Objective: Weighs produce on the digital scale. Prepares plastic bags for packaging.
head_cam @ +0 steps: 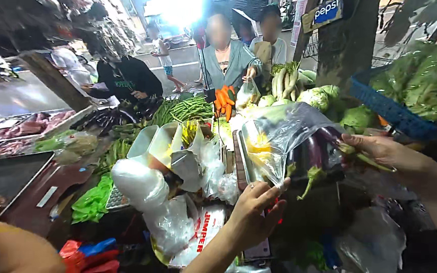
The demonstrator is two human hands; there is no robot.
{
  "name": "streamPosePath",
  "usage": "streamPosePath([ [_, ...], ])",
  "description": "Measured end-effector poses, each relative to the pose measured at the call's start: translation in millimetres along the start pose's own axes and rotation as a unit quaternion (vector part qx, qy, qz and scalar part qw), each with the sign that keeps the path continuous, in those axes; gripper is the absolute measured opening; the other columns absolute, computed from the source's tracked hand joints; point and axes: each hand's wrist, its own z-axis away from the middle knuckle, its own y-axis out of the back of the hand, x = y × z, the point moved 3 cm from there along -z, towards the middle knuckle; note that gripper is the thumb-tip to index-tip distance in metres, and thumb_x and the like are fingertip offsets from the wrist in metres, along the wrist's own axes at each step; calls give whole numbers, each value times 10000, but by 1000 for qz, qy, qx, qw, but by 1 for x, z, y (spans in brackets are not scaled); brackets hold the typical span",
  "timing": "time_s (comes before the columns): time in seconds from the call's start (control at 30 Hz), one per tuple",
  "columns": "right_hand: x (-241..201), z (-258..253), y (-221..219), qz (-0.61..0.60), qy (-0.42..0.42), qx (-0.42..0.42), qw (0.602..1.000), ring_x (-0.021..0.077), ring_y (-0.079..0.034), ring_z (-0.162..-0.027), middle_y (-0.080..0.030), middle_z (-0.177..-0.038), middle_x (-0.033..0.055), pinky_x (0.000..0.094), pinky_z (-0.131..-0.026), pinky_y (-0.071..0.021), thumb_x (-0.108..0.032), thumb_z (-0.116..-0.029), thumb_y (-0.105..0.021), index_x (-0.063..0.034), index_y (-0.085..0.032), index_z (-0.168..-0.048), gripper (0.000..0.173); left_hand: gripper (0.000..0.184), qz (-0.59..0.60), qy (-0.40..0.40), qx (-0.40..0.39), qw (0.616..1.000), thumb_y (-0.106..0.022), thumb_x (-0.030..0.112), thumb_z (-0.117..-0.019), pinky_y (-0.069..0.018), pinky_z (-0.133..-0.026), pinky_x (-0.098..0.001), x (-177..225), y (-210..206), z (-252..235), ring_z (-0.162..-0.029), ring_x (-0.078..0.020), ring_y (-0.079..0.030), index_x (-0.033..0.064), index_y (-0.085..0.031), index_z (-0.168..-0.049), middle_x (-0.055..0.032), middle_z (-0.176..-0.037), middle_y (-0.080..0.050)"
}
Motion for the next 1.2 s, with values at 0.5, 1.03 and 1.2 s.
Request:
streamPosePath([
  [0.5, -21, 10, -31, -111, 220, 142, 959, 19, -404, -485, -417, -620, -103, 189, -491, -423, -259, -1100, -438, -213, -538, -987, 156, 335, 77, 58, 55, 994, -466, 19, -1050, -605, -757, -294, 8, 36, -45, -758, -93, -677, -76, -574, -1353, -53, -828, -682],
  [1.03, -124, 21, -42, 113, 351, 109, 923, -62, -513, -556, -627, -739, -143, 115, -515, -430, -158, -1030, -572, -173, -616, -1210, 186, 379, 77, 37, -7, 996, -456, 87, -1081, -583, -595, -287, 21, 68, -134, -617, -97, -610, -21, -558, -1430, -57, -797, -631],
  [1.2, -100, 20, -74, 355, 323, -41, 876, 134, -598, -798, -626, -978, 32, 360, -676, -522, -267, -865, -777, -221, -770, -1164, 302, 381, 77, 59, -17, 995, -482, 113, -1081, -591, -596, -258, 27, 64, -129, -646, -84, -650, 1, -553, -1439, -56, -872, -678],
])
